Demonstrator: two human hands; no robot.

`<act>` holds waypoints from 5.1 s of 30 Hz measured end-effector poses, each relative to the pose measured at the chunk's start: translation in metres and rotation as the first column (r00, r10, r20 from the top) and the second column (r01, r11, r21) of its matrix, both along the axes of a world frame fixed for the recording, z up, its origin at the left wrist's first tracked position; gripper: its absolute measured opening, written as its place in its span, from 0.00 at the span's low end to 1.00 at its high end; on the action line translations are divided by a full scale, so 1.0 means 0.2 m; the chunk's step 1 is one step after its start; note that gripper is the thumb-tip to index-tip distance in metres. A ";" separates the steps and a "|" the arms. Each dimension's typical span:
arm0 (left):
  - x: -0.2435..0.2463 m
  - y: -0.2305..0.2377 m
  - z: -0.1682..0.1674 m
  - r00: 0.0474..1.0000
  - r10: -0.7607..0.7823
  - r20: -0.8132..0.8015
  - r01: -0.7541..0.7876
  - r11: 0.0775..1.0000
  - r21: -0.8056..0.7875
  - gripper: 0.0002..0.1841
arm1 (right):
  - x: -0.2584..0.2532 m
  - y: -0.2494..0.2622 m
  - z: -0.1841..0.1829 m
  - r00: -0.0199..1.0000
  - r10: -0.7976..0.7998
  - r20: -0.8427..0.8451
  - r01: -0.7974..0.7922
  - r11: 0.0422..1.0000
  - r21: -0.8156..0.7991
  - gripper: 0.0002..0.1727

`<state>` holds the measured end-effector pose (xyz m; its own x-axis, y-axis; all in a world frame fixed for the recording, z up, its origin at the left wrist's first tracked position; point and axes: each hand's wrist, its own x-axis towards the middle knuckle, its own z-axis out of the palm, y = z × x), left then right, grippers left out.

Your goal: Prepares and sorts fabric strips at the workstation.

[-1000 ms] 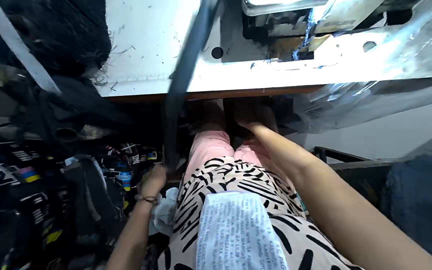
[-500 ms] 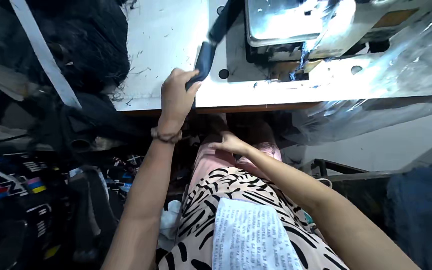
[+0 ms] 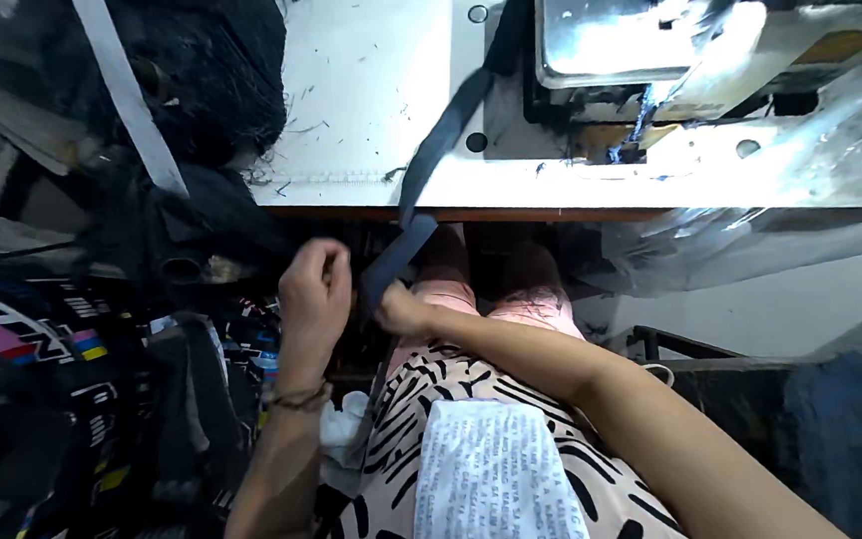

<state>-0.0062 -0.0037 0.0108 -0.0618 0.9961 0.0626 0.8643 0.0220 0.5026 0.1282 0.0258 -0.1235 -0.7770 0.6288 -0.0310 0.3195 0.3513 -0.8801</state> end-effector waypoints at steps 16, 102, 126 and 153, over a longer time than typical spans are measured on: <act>0.04 0.10 -0.54 0.989 -0.144 -0.029 0.139 0.859 0.493 0.06 | 0.21 0.11 0.04 0.845 -0.503 -0.181 0.429 0.839 -0.334 0.46; 0.01 0.12 -0.40 0.673 -0.027 0.739 -0.003 0.999 0.039 0.19 | 0.10 0.08 -0.03 0.999 -0.033 -0.031 0.015 0.896 -0.443 0.18; -0.22 -0.04 -0.50 0.951 -0.199 0.234 0.304 0.719 -0.625 0.18 | 0.22 0.15 0.22 0.898 -0.089 -0.432 -0.245 0.715 -0.655 0.50; -0.39 -0.09 -0.52 0.709 0.018 0.705 0.271 0.916 -0.296 0.68 | -0.06 0.06 0.16 0.974 -0.066 -0.217 -0.065 0.837 -0.543 0.17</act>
